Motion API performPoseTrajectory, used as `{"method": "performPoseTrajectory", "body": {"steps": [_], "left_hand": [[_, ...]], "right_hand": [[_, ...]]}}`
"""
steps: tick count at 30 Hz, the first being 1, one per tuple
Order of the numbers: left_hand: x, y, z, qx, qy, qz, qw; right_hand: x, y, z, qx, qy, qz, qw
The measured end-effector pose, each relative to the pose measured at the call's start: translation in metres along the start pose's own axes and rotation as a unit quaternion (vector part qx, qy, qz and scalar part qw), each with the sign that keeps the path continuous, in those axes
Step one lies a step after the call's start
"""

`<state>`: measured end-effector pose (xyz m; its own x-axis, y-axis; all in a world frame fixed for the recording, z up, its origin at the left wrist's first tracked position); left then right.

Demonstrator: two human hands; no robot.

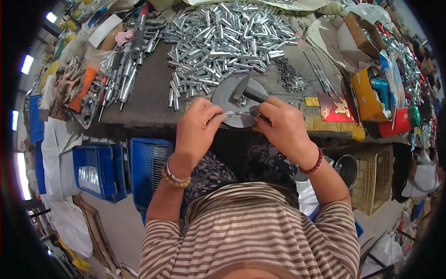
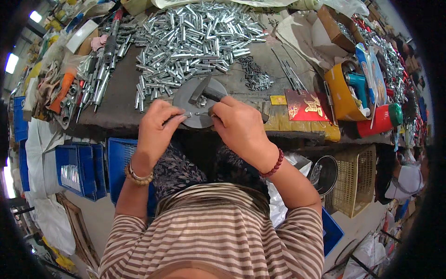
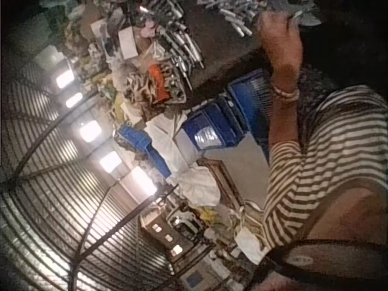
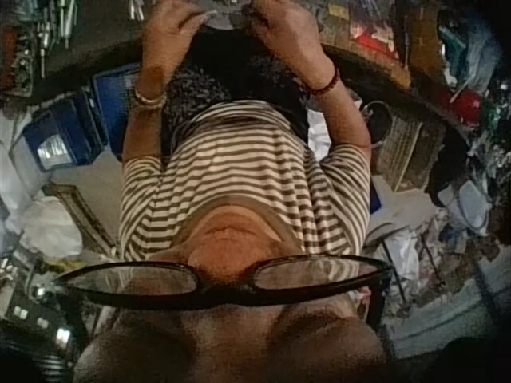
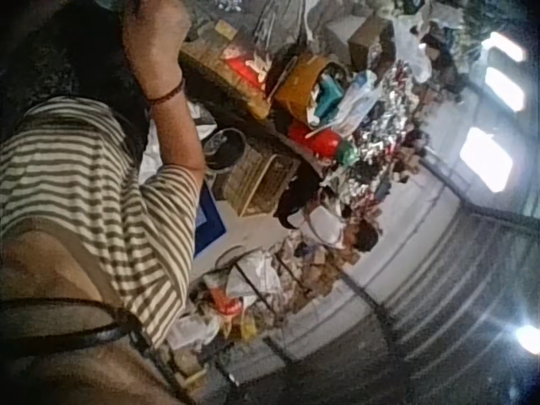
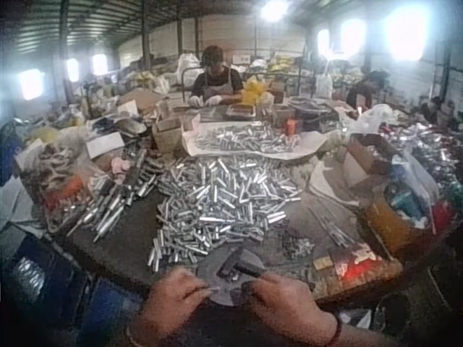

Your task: The person assembles metal parts on a round metal base using a small hand tool and places the assembled pieces into a blue plastic container.

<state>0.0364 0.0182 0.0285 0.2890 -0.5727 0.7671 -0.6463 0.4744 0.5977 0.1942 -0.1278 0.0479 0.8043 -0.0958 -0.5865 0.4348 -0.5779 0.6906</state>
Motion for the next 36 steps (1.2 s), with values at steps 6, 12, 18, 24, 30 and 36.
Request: {"method": "performPoseTrajectory", "body": {"steps": [6, 12, 18, 24, 30, 36], "left_hand": [[0.007, 0.002, 0.000, 0.045, -0.115, -0.082, 0.989], [0.004, 0.001, 0.000, 0.038, -0.125, -0.064, 0.989], [0.001, -0.001, 0.002, 0.039, -0.111, -0.062, 0.991], [0.003, -0.004, 0.003, 0.044, -0.138, -0.092, 0.985], [-0.003, -0.004, 0.008, 0.072, -0.171, -0.097, 0.978], [-0.003, -0.005, 0.009, 0.078, -0.173, -0.068, 0.979]], "right_hand": [[-0.006, -0.002, -0.002, 0.017, 0.086, 0.102, 0.991], [-0.006, -0.003, -0.004, 0.018, 0.133, 0.104, 0.985], [-0.002, -0.007, -0.005, 0.021, 0.132, 0.087, 0.987], [0.001, -0.016, -0.010, 0.015, 0.120, 0.061, 0.991], [0.028, 0.014, -0.021, 0.082, 0.025, 0.095, 0.992], [0.071, 0.023, -0.044, 0.079, 0.016, 0.246, 0.966]]}}
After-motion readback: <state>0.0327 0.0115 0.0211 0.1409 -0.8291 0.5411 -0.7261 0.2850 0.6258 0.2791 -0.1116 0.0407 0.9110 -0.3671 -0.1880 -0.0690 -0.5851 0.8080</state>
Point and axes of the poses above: each hand's wrist, its own z-axis away from the middle knuckle, its own y-axis out of the back of the hand, x = y × z, the point moved 5 cm from there along -z, towards the middle knuckle, and after that the axes turned 5 degrees about x, right-handed, at the moved point
